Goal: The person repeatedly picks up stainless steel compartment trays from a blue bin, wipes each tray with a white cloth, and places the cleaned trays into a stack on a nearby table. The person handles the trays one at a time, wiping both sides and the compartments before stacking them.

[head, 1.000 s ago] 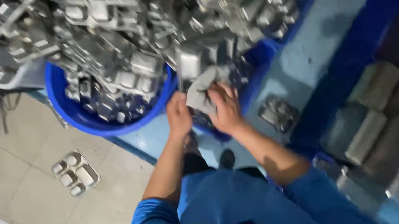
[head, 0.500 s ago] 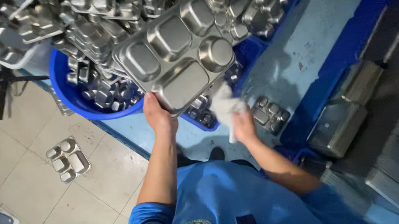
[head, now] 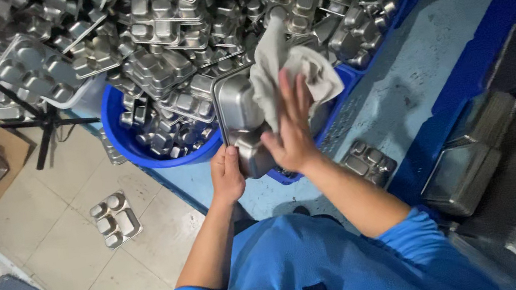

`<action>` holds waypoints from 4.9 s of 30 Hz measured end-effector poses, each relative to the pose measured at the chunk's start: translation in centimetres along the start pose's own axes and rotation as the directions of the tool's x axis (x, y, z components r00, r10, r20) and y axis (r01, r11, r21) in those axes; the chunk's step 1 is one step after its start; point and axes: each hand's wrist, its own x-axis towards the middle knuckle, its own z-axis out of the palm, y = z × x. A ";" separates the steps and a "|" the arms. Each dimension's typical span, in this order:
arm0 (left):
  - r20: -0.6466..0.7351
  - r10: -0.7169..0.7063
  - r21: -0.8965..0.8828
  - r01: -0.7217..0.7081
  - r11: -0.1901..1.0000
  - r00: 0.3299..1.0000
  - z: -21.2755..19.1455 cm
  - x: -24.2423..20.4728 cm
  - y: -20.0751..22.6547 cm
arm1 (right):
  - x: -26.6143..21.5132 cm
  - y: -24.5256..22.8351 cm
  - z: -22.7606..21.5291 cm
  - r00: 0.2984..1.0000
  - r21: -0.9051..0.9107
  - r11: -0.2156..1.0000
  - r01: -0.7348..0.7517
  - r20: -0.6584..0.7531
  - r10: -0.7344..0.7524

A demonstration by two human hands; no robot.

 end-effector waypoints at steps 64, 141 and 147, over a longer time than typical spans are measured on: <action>0.080 -0.175 -0.592 0.188 0.783 0.981 -9.7 6.3 7.9 | -7.7 0.0 0.7 0.864 -0.198 0.941 0.273 0.480 -0.150; 0.956 -0.245 0.096 0.616 0.782 0.162 28.7 -10.8 -16.6 | -45.1 -21.0 -17.1 -0.357 0.484 0.234 -0.843 -0.829 0.430; 0.985 -0.116 0.032 0.520 0.853 0.128 31.3 -17.3 -13.3 | -45.7 -29.7 -27.8 -0.144 0.200 0.035 -0.979 -0.808 0.571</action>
